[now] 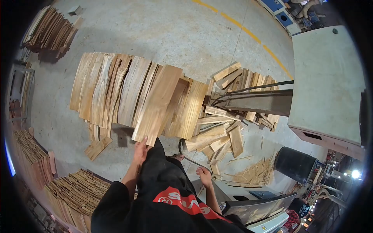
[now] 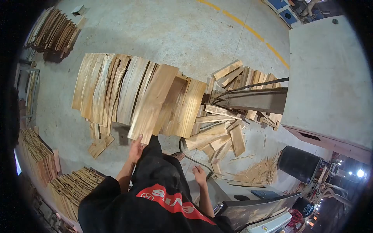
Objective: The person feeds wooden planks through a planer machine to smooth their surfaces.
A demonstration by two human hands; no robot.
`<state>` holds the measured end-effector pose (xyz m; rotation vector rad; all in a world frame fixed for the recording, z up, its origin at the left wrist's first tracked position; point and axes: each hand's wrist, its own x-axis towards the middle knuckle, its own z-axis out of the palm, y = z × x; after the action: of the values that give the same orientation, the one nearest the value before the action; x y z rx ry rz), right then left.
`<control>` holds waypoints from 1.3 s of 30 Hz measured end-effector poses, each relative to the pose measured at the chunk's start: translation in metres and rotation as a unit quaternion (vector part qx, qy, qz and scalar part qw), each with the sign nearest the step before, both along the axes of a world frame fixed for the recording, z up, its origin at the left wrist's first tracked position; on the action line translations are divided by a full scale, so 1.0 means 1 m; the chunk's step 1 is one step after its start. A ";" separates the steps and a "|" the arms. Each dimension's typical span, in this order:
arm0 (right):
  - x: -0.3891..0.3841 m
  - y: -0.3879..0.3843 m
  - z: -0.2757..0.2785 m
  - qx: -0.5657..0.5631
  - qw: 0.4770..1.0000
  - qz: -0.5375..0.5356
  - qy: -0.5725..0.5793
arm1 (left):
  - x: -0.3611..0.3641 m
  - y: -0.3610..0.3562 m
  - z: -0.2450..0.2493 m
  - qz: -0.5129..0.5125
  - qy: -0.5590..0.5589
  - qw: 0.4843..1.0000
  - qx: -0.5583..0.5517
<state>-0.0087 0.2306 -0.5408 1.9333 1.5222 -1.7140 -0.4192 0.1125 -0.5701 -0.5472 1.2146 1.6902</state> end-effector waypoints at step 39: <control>-0.492 0.451 -0.264 0.120 0.881 0.456 -0.041 | 0.061 0.090 -0.236 0.174 -0.055 0.973 -0.139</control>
<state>-0.5011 0.6818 -0.8047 0.9922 2.1720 -1.0338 -0.3580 0.2029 -0.8060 -1.0640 1.3406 1.7551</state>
